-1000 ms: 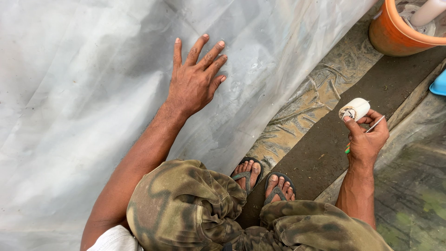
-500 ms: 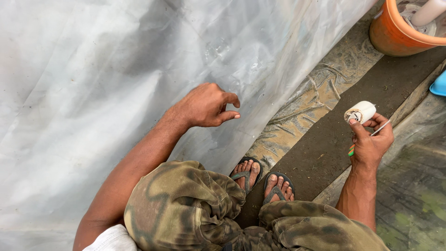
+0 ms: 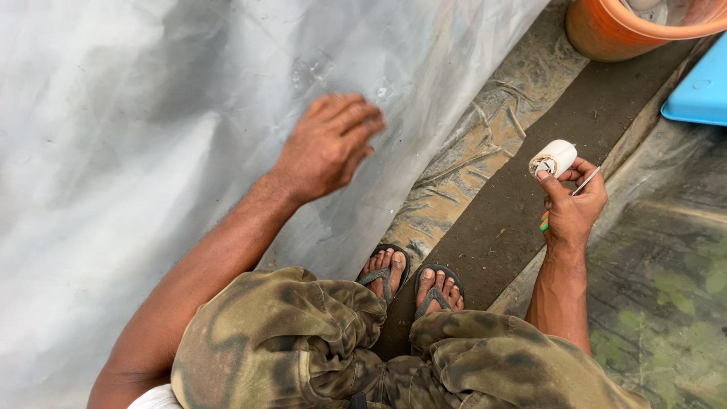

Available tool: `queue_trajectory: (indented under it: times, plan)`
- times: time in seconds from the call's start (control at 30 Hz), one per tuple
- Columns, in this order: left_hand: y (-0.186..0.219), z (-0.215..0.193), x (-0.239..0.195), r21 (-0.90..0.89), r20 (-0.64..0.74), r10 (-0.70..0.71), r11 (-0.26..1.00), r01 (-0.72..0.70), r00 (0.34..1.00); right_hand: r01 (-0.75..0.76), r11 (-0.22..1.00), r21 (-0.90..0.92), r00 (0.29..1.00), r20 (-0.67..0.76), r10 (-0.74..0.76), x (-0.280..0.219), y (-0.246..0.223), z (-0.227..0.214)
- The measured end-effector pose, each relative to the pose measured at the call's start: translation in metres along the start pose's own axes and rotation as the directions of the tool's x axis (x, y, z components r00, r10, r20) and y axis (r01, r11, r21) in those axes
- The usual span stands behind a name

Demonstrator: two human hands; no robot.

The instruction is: The person repairs a hole in a translucent plastic sheet by applying pieces of white adhesive tape. They use scissors to cut the tape and smooth it over the damaged area, occasionally moving a nearby bucket and tray to access the work surface.

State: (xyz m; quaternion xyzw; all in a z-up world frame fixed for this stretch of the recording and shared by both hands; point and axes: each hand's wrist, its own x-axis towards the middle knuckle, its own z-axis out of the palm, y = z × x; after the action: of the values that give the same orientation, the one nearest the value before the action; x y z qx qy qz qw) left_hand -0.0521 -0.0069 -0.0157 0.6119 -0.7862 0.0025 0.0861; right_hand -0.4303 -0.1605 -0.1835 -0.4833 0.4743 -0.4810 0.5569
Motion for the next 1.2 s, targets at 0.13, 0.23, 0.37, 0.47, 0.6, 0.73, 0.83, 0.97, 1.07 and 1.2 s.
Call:
queue_trajectory:
  times: [0.13,0.23,0.37,0.47,0.6,0.73,0.83,0.97,1.07,1.2]
  plan:
    - [-0.008,0.007,0.002,0.319,0.051,-0.088,0.945,0.067,0.995,0.003,1.0,0.002,1.0,-0.012,-0.003,-0.002,-0.003,-0.004]
    - [0.0,0.018,0.007,0.462,0.32,-0.132,0.886,-0.033,0.938,0.013,1.0,-0.006,1.0,-0.028,-0.013,-0.001,-0.002,-0.007]
    - [0.01,0.033,0.004,0.498,0.594,-0.201,0.852,-0.16,0.779,0.023,0.999,0.022,0.998,-0.062,-0.022,0.001,0.004,-0.017]
    - [0.013,0.042,0.009,0.426,0.637,-0.163,0.889,-0.167,0.753,0.027,1.0,0.002,0.996,-0.089,-0.026,-0.001,0.008,-0.031]
    - [0.031,0.039,0.015,0.168,0.818,0.02,0.948,-0.272,0.575,0.081,0.996,0.037,0.992,-0.102,-0.077,0.005,0.018,-0.037]
    - [0.062,0.03,0.025,-0.036,0.913,0.009,0.998,0.057,0.408,0.078,0.987,-0.142,0.98,-0.172,-0.102,0.022,0.023,-0.069]
    - [0.074,0.03,0.035,-0.124,0.871,0.078,0.99,0.065,0.485,-0.097,0.972,-0.216,0.979,-0.195,0.054,0.041,0.023,-0.085]
    - [0.082,0.038,0.042,-0.177,0.827,0.169,0.984,-0.038,0.535,-0.351,0.903,-0.246,0.931,-0.195,0.309,0.076,0.033,-0.071]
    - [0.089,0.044,0.047,-0.197,0.852,0.202,0.978,-0.061,0.484,-0.415,0.875,-0.25,0.909,-0.145,0.39,0.098,0.047,-0.066]
    - [0.09,0.044,0.048,-0.215,0.846,0.216,0.975,-0.058,0.489,-0.467,0.809,-0.357,0.884,-0.196,0.424,0.12,0.071,-0.056]
